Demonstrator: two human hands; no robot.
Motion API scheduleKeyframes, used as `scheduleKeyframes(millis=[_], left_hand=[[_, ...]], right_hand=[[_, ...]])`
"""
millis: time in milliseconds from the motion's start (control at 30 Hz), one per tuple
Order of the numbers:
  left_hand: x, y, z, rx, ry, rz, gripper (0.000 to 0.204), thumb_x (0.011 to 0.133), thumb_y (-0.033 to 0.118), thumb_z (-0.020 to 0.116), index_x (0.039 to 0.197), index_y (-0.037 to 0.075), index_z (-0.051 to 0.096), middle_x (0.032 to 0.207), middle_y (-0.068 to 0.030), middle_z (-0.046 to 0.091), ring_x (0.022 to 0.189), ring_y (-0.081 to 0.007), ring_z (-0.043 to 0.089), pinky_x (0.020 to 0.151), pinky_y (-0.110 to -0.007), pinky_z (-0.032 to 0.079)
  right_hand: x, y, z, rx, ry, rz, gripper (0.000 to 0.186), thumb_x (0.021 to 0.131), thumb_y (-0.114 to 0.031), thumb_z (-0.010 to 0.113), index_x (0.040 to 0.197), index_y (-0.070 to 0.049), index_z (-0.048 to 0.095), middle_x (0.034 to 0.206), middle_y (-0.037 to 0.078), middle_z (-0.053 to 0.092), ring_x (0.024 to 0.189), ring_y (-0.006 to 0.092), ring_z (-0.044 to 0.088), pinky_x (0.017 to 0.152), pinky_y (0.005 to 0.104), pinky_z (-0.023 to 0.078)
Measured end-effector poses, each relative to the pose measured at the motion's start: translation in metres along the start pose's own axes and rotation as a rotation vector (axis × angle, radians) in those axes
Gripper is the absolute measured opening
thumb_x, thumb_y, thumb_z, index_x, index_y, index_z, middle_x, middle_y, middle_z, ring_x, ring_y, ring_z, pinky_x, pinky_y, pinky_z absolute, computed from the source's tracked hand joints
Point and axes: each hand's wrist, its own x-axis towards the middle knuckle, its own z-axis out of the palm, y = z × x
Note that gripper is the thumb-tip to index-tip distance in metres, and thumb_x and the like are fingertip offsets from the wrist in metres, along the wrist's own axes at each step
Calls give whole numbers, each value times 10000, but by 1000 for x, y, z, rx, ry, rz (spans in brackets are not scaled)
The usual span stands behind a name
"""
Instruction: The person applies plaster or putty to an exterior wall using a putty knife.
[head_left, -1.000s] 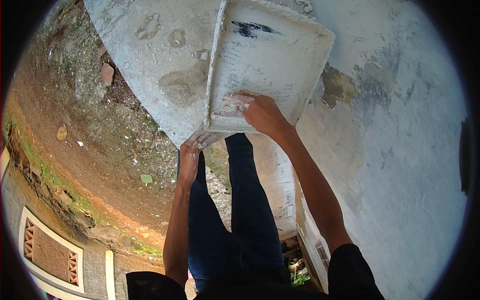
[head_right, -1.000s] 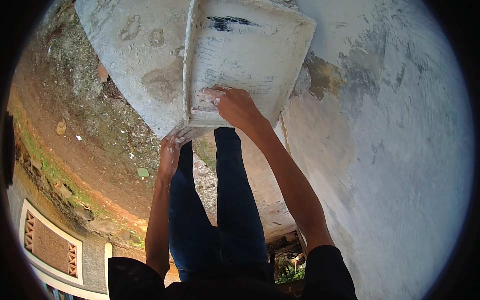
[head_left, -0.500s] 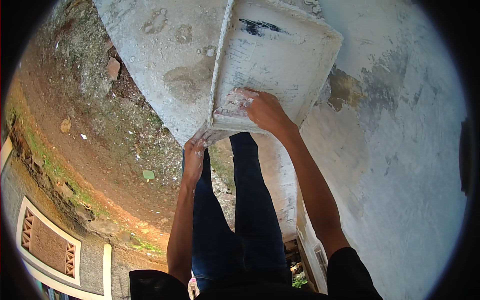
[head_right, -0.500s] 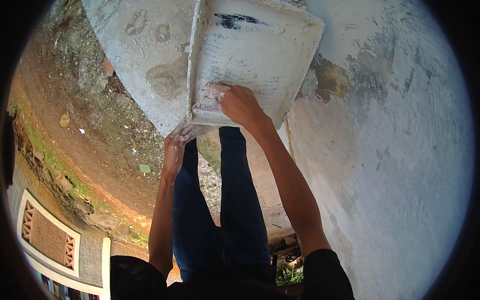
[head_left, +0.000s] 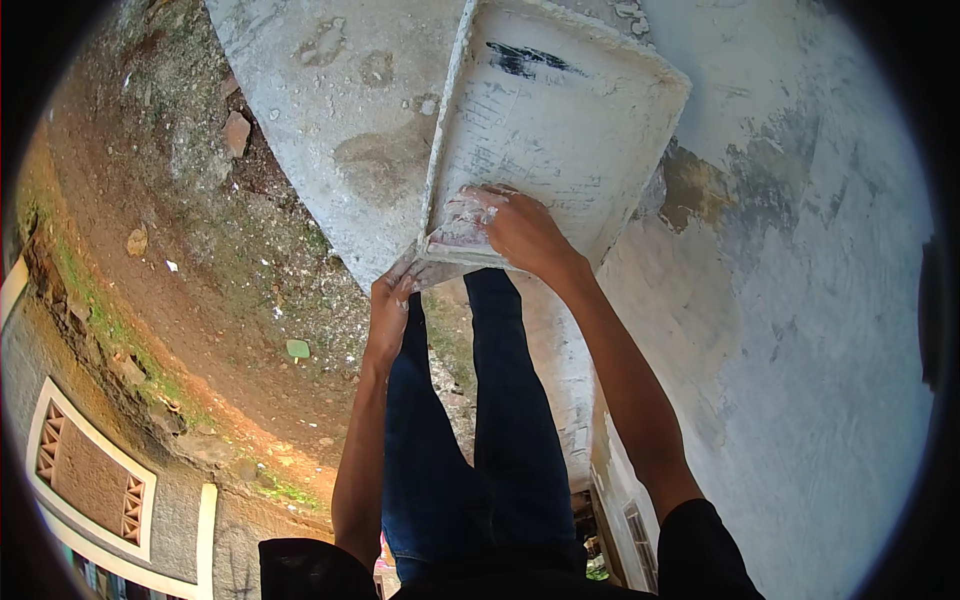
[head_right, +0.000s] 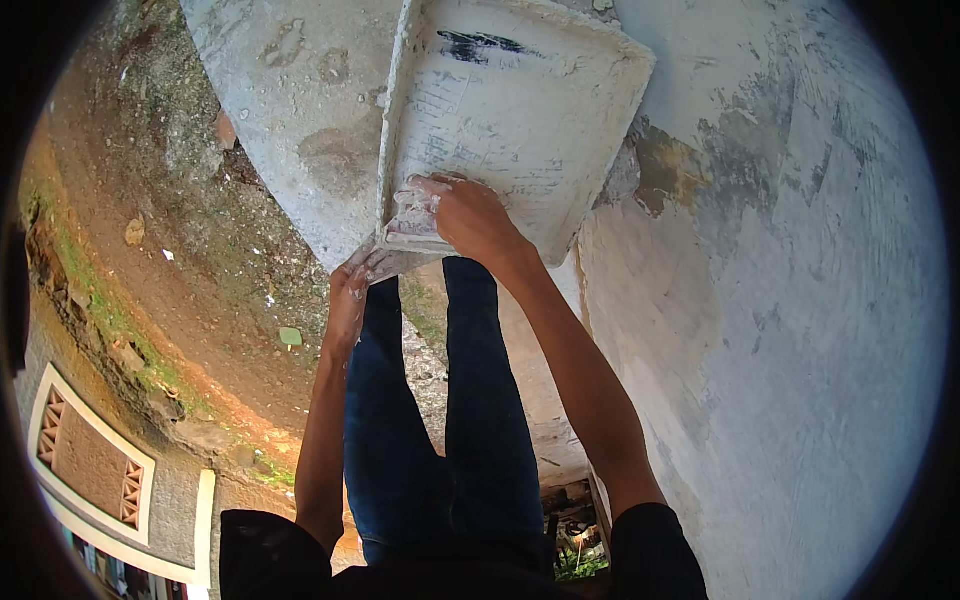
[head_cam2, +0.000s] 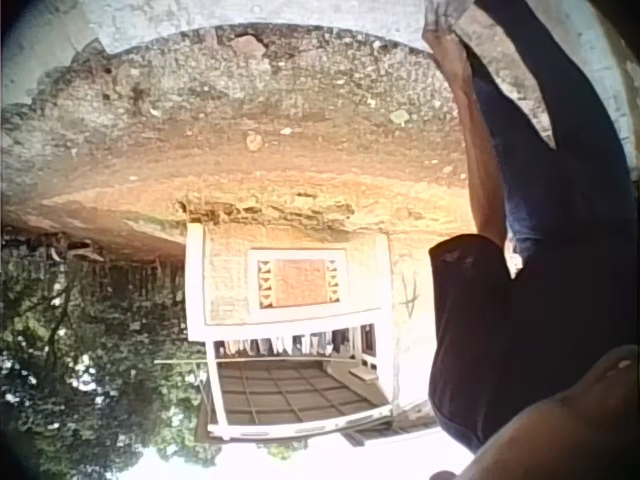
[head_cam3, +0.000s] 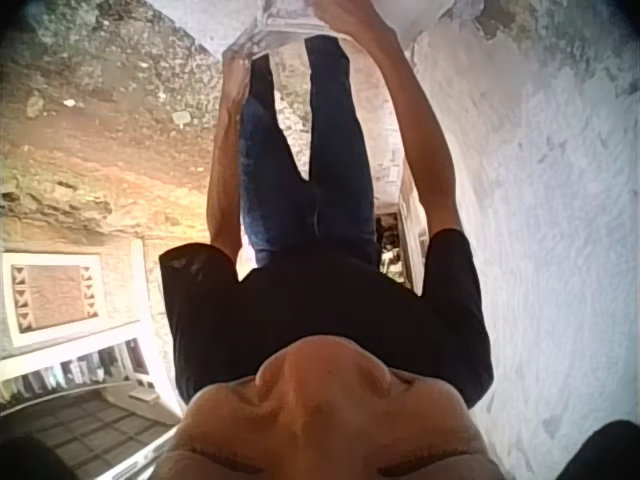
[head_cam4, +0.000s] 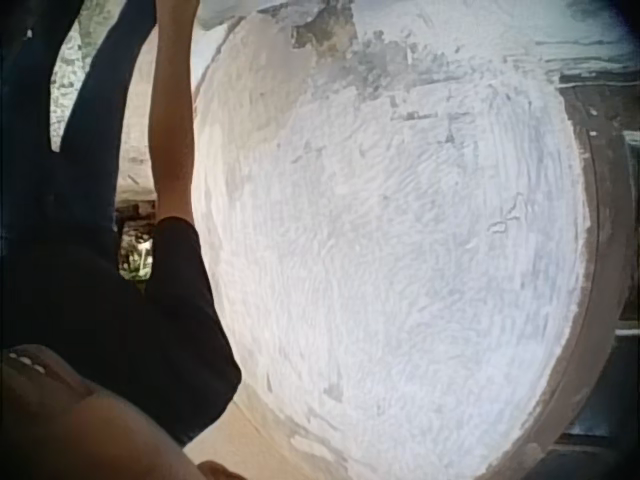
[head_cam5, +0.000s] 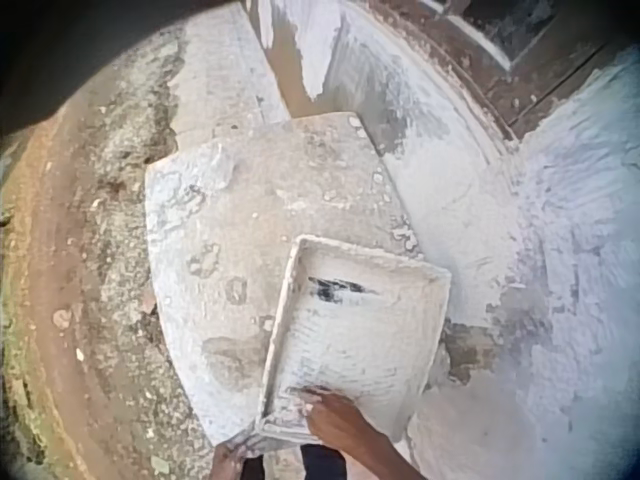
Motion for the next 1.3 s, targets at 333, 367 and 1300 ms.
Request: scheduleKeyframes(millis=[333,367,1300], left_hand=[[0,-3,-2,8,-25,31,408,921,18,434,1313,-95,442,1243,-157,568,1119,-199,550,988,-310,399],[0,-2,-3,18,-20,15,406,923,21,432,1313,-91,445,1242,-156,569,1119,-201,550,989,-311,399],[12,29,20,250,50,54,427,892,-16,426,1314,-85,438,1232,-169,562,1122,-199,535,982,-311,400]], right_hand=[[10,6,-21,8,7,-84,468,848,-74,539,1312,-53,482,1233,240,538,1112,398,503,1002,445,366],[10,8,-25,-42,-44,-51,475,844,-68,536,1315,-50,479,1211,254,545,1106,396,504,998,450,365],[2,20,2,389,457,306,420,859,-92,545,1231,81,456,891,297,630,850,443,609,759,440,481]])
